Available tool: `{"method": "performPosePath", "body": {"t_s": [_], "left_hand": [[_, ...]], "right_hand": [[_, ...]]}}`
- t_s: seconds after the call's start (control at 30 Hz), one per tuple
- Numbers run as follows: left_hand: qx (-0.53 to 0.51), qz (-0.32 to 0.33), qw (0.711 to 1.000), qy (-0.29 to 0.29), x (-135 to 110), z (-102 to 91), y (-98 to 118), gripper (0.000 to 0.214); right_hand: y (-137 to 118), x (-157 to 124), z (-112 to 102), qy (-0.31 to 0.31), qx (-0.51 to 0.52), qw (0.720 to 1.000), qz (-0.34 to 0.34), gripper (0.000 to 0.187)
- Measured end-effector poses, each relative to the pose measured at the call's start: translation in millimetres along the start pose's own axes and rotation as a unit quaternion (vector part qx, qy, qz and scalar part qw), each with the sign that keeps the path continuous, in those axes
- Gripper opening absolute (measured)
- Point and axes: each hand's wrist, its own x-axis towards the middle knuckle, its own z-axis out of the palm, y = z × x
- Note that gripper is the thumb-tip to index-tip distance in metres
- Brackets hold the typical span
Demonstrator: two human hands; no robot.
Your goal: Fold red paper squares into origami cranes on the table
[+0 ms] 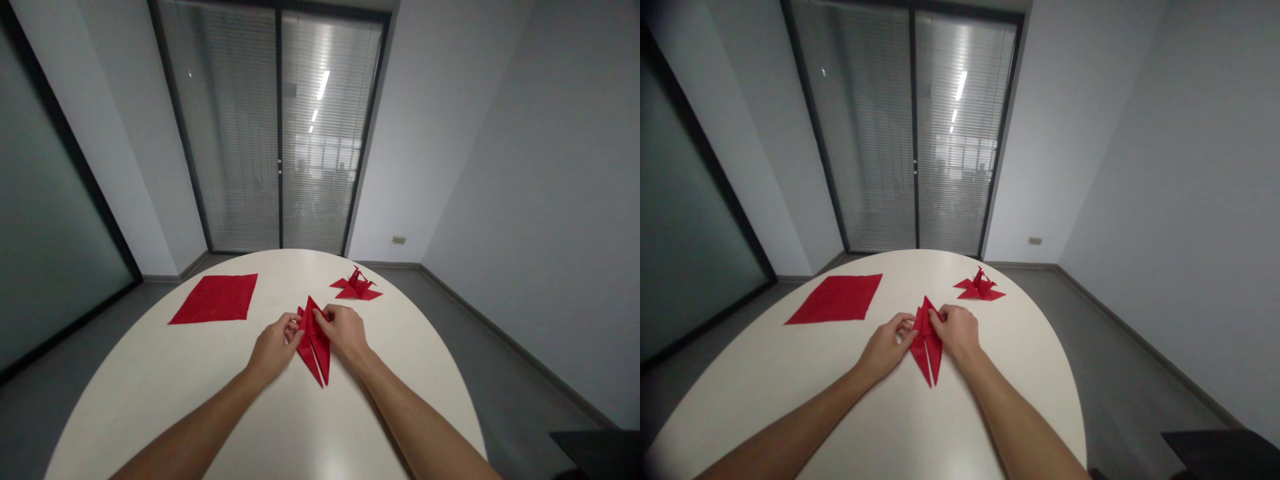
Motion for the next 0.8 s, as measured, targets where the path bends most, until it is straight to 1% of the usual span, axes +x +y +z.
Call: {"method": "performPosePath", "body": {"t_s": [0.07, 0.17, 0.23, 0.33, 0.43, 0.53, 0.63, 0.73, 0.8], "left_hand": [[0.002, 0.007, 1.0, -0.008, -0.5, -0.5, 1.2, 0.024], [0.01, 0.022, 1.0, -0.019, -1.6, -1.7, 3.9, 0.024], [0.016, 0.031, 0.999, -0.021, -2.4, -2.4, 5.4, 0.023], [0.02, 0.035, 0.999, -0.019, -2.9, -2.7, 5.9, 0.024], [0.017, 0.027, 0.999, -0.005, -1.9, -1.9, 4.0, 0.028], [0.004, 0.008, 1.0, 0.021, 0.1, -0.9, 0.8, 0.025], [0.0, -0.011, 0.999, 0.047, 1.8, -1.2, -1.7, 0.021], [0.019, -0.028, 0.998, 0.053, 2.1, -3.1, -2.4, 0.02], [0.049, -0.043, 0.997, 0.05, 1.8, -4.6, -1.9, 0.021]], "right_hand": [[1.1, 0.4, -0.7, 0.003, 0.001, 1.0, 0.003, 0.043], [2.4, 1.1, -1.6, 0.008, -0.001, 1.0, 0.008, 0.044], [2.4, 1.4, -2.1, 0.013, 0.007, 1.0, 0.007, 0.041], [1.4, 1.3, -2.9, 0.018, 0.043, 0.999, -0.014, 0.03], [0.8, 0.5, -4.3, 0.024, 0.087, 0.996, -0.022, 0.025], [2.9, -0.6, -5.6, 0.025, 0.119, 0.993, 0.009, 0.028], [7.9, -1.3, -4.8, -0.009, 0.148, 0.989, 0.023, 0.03], [12.4, -1.9, -1.3, -0.073, 0.2, 0.977, -0.019, 0.028], [13.8, -2.5, 1.3, -0.099, 0.225, 0.968, -0.055, 0.027]]}}
